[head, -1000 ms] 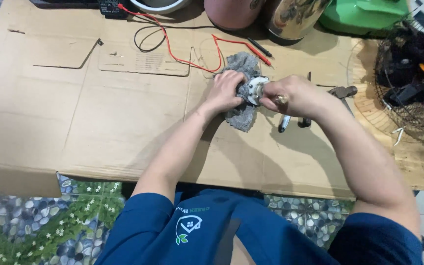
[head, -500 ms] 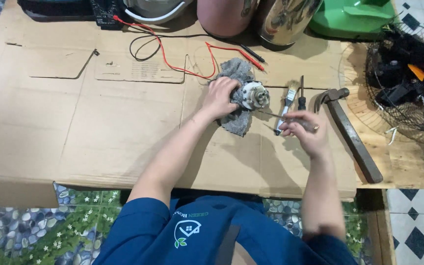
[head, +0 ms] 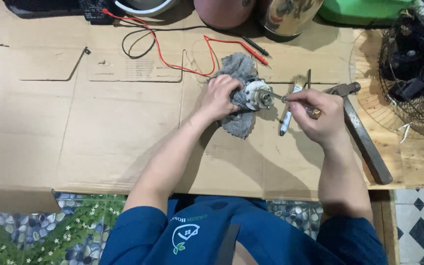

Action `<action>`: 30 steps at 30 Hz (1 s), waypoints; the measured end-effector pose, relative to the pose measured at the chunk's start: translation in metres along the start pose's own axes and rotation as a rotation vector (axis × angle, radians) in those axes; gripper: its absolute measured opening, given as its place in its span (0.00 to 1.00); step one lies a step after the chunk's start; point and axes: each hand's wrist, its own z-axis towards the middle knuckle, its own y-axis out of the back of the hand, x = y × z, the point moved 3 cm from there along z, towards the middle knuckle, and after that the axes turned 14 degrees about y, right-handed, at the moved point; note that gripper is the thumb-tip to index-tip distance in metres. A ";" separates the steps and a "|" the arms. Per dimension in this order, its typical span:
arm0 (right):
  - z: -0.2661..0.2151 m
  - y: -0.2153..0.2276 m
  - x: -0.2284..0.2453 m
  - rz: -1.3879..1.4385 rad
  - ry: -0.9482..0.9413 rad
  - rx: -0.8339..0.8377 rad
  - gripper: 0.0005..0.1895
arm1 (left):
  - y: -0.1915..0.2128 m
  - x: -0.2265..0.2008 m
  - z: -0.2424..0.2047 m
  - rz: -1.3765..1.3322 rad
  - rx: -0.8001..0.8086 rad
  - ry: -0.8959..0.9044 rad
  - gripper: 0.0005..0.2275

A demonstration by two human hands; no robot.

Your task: The person is using a screwdriver to rotate and inspect the internal gears of a small mechanical assembly on a workshop table.

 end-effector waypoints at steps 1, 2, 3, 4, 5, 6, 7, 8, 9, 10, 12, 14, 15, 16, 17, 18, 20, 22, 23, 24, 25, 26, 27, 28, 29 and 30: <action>0.004 0.000 -0.001 0.000 0.004 0.001 0.07 | 0.001 0.000 0.003 0.000 -0.004 0.000 0.28; 0.007 0.000 -0.002 0.001 -0.018 0.001 0.06 | 0.001 -0.001 0.002 0.000 0.000 -0.001 0.28; 0.009 0.000 -0.002 0.003 -0.039 0.001 0.06 | 0.000 -0.001 0.002 0.000 0.003 -0.001 0.28; 0.009 -0.002 -0.005 0.002 -0.042 0.003 0.06 | -0.001 0.001 0.003 -0.002 0.005 0.000 0.28; 0.009 -0.003 -0.007 0.012 -0.039 0.015 0.06 | -0.003 0.003 0.003 -0.001 0.006 -0.004 0.28; 0.009 -0.004 -0.009 0.021 -0.037 0.025 0.06 | -0.004 0.004 0.004 0.000 0.008 -0.009 0.28; 0.010 -0.004 -0.007 0.020 -0.040 0.026 0.06 | -0.006 0.005 0.004 -0.002 0.011 -0.009 0.28; 0.011 -0.004 -0.007 0.037 -0.070 0.028 0.06 | -0.007 0.007 0.005 0.000 0.004 -0.020 0.28; 0.013 -0.004 -0.006 0.054 -0.100 0.031 0.07 | -0.008 0.008 0.005 0.002 -0.003 -0.031 0.28; 0.017 -0.002 -0.003 0.054 -0.099 0.032 0.07 | -0.009 0.010 0.006 0.001 -0.004 -0.031 0.28; 0.025 -0.001 0.004 0.055 -0.115 0.139 0.07 | -0.013 0.013 0.008 0.008 -0.007 -0.027 0.29; 0.036 0.004 0.012 0.051 -0.143 0.182 0.08 | -0.006 0.006 0.006 0.005 -0.004 -0.022 0.29; 0.041 0.005 0.016 0.048 -0.172 0.224 0.08 | -0.004 0.003 0.005 0.003 -0.002 -0.017 0.29; 0.053 0.010 0.027 0.047 -0.175 0.225 0.08 | -0.003 0.002 0.003 0.002 0.001 -0.017 0.29; 0.063 0.012 0.038 0.030 -0.211 0.320 0.09 | -0.001 0.000 0.002 -0.014 0.005 -0.016 0.28; 0.075 0.015 0.048 0.011 -0.242 0.414 0.11 | 0.002 -0.002 0.002 -0.029 0.006 -0.017 0.28; 0.077 0.013 0.034 -0.032 -0.196 0.528 0.12 | 0.003 -0.002 0.002 -0.038 0.013 -0.009 0.28; 0.081 0.013 0.032 -0.078 -0.152 0.640 0.13 | 0.002 -0.001 0.003 -0.049 0.022 -0.003 0.28; 0.084 0.013 0.037 -0.079 -0.111 0.688 0.12 | -0.001 0.001 0.004 -0.049 0.021 0.003 0.28; 0.087 0.012 0.043 -0.079 -0.068 0.735 0.12 | -0.003 0.004 0.004 -0.046 0.021 0.009 0.28; 0.087 0.008 0.042 -0.080 -0.067 0.732 0.12 | -0.003 0.004 0.004 -0.044 0.020 0.006 0.28; 0.087 0.005 0.040 -0.115 -0.076 0.714 0.10 | -0.003 0.003 0.003 -0.036 0.016 0.010 0.28; 0.087 0.002 0.039 -0.150 -0.084 0.696 0.09 | -0.002 0.003 0.003 -0.028 0.012 0.014 0.28; 0.073 -0.009 0.019 -0.153 -0.085 0.693 0.09 | -0.004 0.003 0.002 -0.028 0.013 0.009 0.28; 0.061 -0.018 -0.001 -0.184 -0.071 0.600 0.06 | -0.005 0.004 0.001 -0.025 0.014 0.009 0.28; 0.051 -0.028 -0.021 -0.213 -0.051 0.509 0.05 | -0.004 0.005 0.001 -0.023 0.012 0.012 0.29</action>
